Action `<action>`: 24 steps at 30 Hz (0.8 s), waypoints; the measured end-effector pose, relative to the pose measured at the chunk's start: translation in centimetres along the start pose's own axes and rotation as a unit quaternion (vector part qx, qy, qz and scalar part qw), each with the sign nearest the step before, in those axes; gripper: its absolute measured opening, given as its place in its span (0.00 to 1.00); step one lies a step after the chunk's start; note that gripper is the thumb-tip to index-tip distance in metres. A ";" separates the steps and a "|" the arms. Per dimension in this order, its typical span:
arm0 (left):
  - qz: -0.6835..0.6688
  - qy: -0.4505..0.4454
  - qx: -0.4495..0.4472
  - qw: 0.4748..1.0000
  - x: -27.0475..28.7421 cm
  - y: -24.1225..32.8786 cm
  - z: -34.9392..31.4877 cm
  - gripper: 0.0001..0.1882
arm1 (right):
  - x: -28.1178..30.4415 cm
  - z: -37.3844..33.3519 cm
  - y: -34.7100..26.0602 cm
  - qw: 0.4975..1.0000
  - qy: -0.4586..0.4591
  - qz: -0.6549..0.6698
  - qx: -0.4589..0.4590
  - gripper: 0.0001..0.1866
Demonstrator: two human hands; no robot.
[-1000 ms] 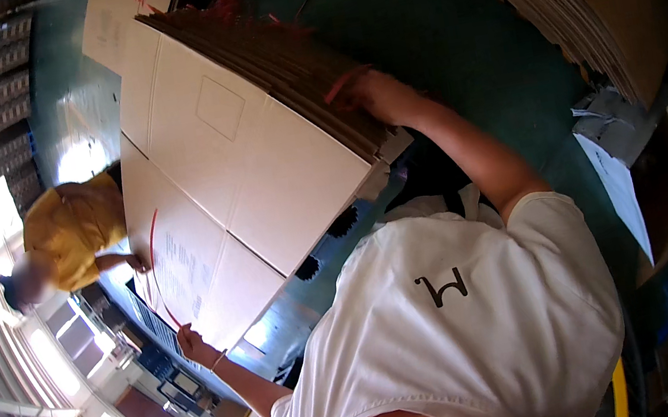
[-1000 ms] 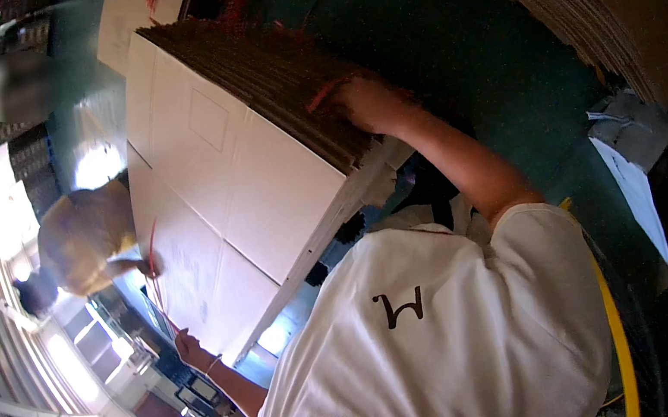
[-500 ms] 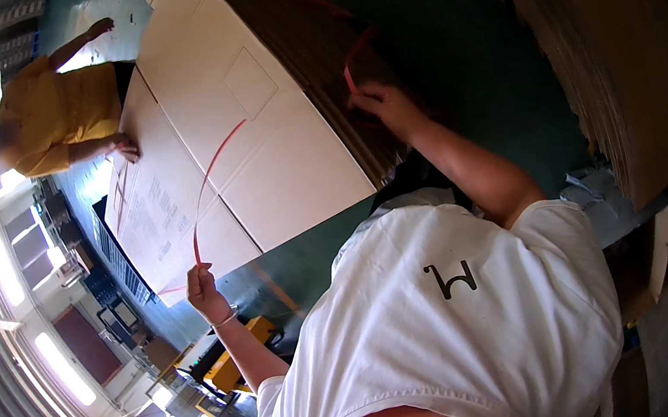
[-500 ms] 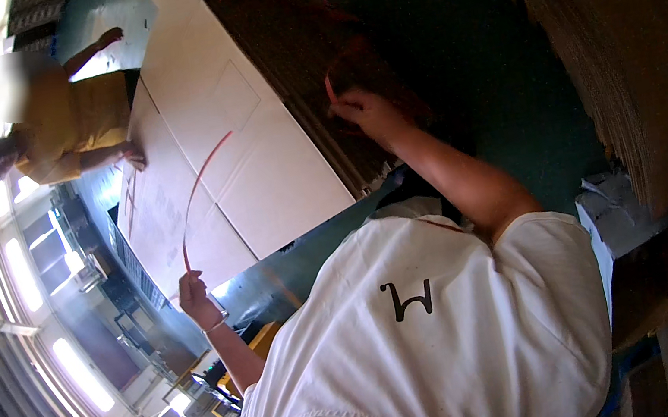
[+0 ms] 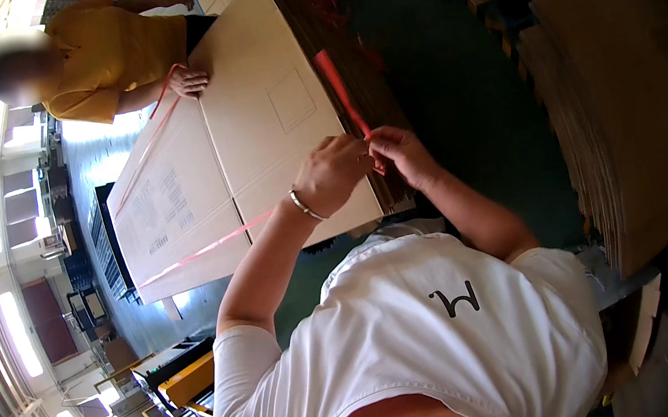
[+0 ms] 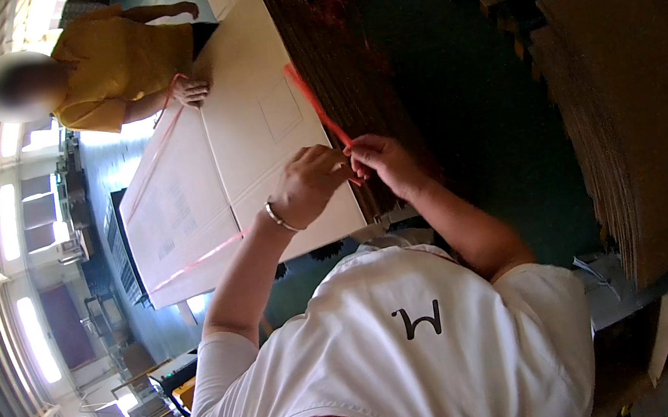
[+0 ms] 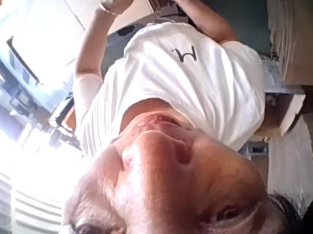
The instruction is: The person lifts a stack of flat cardboard sheets and works with a colleague to secure it using pink plastic straps. They wrap the straps around the stack, pull them tight, and tie knots to hold the bundle together.
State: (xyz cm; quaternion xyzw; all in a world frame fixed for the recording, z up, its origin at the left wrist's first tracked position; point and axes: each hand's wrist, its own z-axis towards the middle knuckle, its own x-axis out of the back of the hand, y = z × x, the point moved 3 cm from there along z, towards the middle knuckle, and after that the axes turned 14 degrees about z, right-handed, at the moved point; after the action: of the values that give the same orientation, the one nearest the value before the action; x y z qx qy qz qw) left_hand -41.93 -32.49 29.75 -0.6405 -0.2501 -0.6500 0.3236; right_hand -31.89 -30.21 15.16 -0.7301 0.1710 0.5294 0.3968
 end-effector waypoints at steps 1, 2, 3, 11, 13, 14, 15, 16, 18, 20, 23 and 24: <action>0.000 0.028 -0.029 0.999 0.1 0.3 0.9 0.08 | -1.2 -0.4 -0.3 1.000 0.019 -0.017 -0.002 0.07; 0.001 0.057 -0.057 0.997 0.3 0.5 1.7 0.08 | -1.0 0.0 0.5 0.997 0.062 -0.046 0.024 0.07; 0.001 0.082 -0.085 0.993 0.6 0.7 2.1 0.07 | -0.8 0.3 0.8 0.998 0.041 -0.046 0.030 0.08; 0.043 0.087 -0.132 0.987 1.5 0.1 4.4 0.06 | 0.4 -0.2 -0.2 0.996 -0.009 -0.083 0.035 0.08; 0.031 0.106 -0.145 0.983 0.6 1.1 5.4 0.06 | 2.2 -0.2 0.2 0.995 -0.004 -0.075 0.058 0.08; 0.041 0.089 -0.131 0.987 -0.7 1.3 5.6 0.06 | 3.6 0.1 1.3 0.987 0.024 -0.141 0.075 0.09; 0.052 0.071 -0.117 0.989 -2.0 1.7 5.8 0.07 | 5.2 0.5 2.6 0.973 0.052 -0.204 0.092 0.11; 0.058 0.051 -0.100 0.992 -3.3 1.9 5.8 0.07 | 5.2 0.5 2.8 0.954 0.081 -0.267 0.105 0.12; 0.112 -0.015 -0.040 0.993 -4.6 1.5 6.5 0.08 | 4.8 0.7 2.9 0.978 0.053 -0.188 0.072 0.19; 0.099 -0.035 -0.011 0.994 -4.2 1.3 6.9 0.08 | 4.3 0.7 3.1 0.999 0.021 0.018 0.027 0.22; 0.137 -0.150 0.048 0.978 -4.1 1.1 6.8 0.05 | 2.6 0.8 1.9 0.999 0.039 0.016 0.031 0.16; 0.135 -0.187 0.096 0.968 -3.7 1.0 6.6 0.05 | 2.8 1.1 1.6 1.000 0.007 0.009 0.011 0.13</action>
State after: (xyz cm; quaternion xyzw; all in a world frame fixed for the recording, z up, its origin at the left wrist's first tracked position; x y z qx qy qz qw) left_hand -36.86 -27.93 26.33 -0.7449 -0.2783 -0.4414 0.4157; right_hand -32.56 -29.88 11.81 -0.7277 0.1861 0.5265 0.3983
